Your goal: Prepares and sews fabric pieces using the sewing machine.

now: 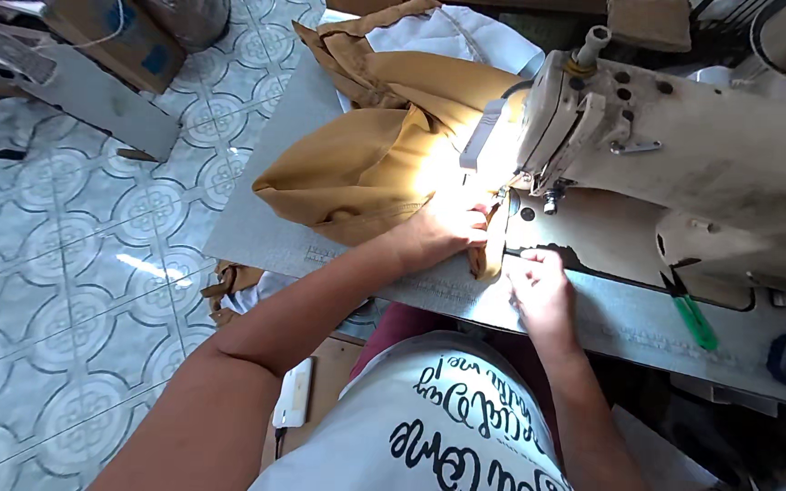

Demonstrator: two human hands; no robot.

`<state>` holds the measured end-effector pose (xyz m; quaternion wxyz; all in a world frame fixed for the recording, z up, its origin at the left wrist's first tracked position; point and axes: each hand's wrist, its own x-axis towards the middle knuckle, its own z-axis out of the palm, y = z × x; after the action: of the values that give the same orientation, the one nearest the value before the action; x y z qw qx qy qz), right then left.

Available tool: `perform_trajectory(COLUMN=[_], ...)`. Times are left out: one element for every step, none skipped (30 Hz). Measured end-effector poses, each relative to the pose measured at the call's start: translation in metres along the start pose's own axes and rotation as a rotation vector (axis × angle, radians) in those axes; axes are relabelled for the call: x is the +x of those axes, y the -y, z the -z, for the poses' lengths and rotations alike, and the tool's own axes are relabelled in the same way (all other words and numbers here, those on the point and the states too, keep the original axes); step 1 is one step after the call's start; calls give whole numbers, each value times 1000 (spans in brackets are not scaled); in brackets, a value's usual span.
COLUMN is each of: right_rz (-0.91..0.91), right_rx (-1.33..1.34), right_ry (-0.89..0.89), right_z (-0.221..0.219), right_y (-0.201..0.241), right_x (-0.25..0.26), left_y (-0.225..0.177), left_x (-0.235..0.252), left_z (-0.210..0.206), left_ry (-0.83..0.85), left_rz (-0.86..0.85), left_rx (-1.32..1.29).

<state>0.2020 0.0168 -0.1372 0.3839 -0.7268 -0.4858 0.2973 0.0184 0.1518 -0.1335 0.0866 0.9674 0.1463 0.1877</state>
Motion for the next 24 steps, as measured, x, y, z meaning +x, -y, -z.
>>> perform_trajectory(right_rz=[84, 140, 186, 213, 212, 199, 178, 148, 119, 101, 87, 81, 93, 107, 121, 141, 159, 171, 187, 212, 232, 260, 286, 307], right_rx=[-111, -173, -209, -225, -237, -259, -276, -293, -299, -297, -298, -303, -312, -316, -311, -312, -322, -336, -360, -406, -451, -477, -496, -504], right_ry=[-58, -88, -117, -135, -137, -134, -126, -101, -69, -51, -44, -46, -57, -62, -61, -59, -49, -34, -19, -12, -3, -9, -26, -42], right_z=[1, -1, -5, -12, -19, -26, -30, -33, -33, -33, -33, -31, -30, -28, -25, -22, -20, -19, -20, -23, -25, -28, -30, -31], right_y=[2, 7, 11, 15, 16, 16, 16, 16, 16, 16, 16, 16, 15, 15, 16, 17, 19, 21, 22, 22, 22, 21, 19, 19], right_x=[4, 8, 12, 16, 18, 20, 22, 23, 23, 22, 21, 21, 21, 21, 21, 21, 21, 21, 21, 20, 20, 20, 20, 19], left_y=[-2, -4, -6, -7, -9, -11, -11, -12, -13, -15, -17, -20, -23, -26, -28, -31, -34, -36, -38, -40, -42, -42, -43, -43], left_x=[-2, -2, -3, -3, -3, -3, -4, -4, -5, -6, -6, -5, -5, -4, -4, -4, -4, -4, -3, -2, -2, -3, -3, -3], left_z=[-1, -1, -2, -3, -4, -4, -5, -5, -5, -5, -4, -3, -1, 0, 1, 3, 4, 4, 6, 8, 9, 10, 12, 13], left_ry=[9, 14, 10, -3, -19, -21, -13, -3, 0, 0, 12, 24, 43, 67, 93, 118, 149, 168, 205, 233, 243, 241, 262, 274], left_rz=[18, 38, 54, 68, 88, 108, 129, 150, 168, 177, 183, 184, 194, 207, 221, 234, 258, 276, 296, 309, 315, 315, 324, 330], left_rx=[15, 23, 32, 36, 37, 41, 41, 41, 40, 43, 60, 85, 116, 144, 156, 143, 116, 99, 92, 97, 100, 109, 117, 126])
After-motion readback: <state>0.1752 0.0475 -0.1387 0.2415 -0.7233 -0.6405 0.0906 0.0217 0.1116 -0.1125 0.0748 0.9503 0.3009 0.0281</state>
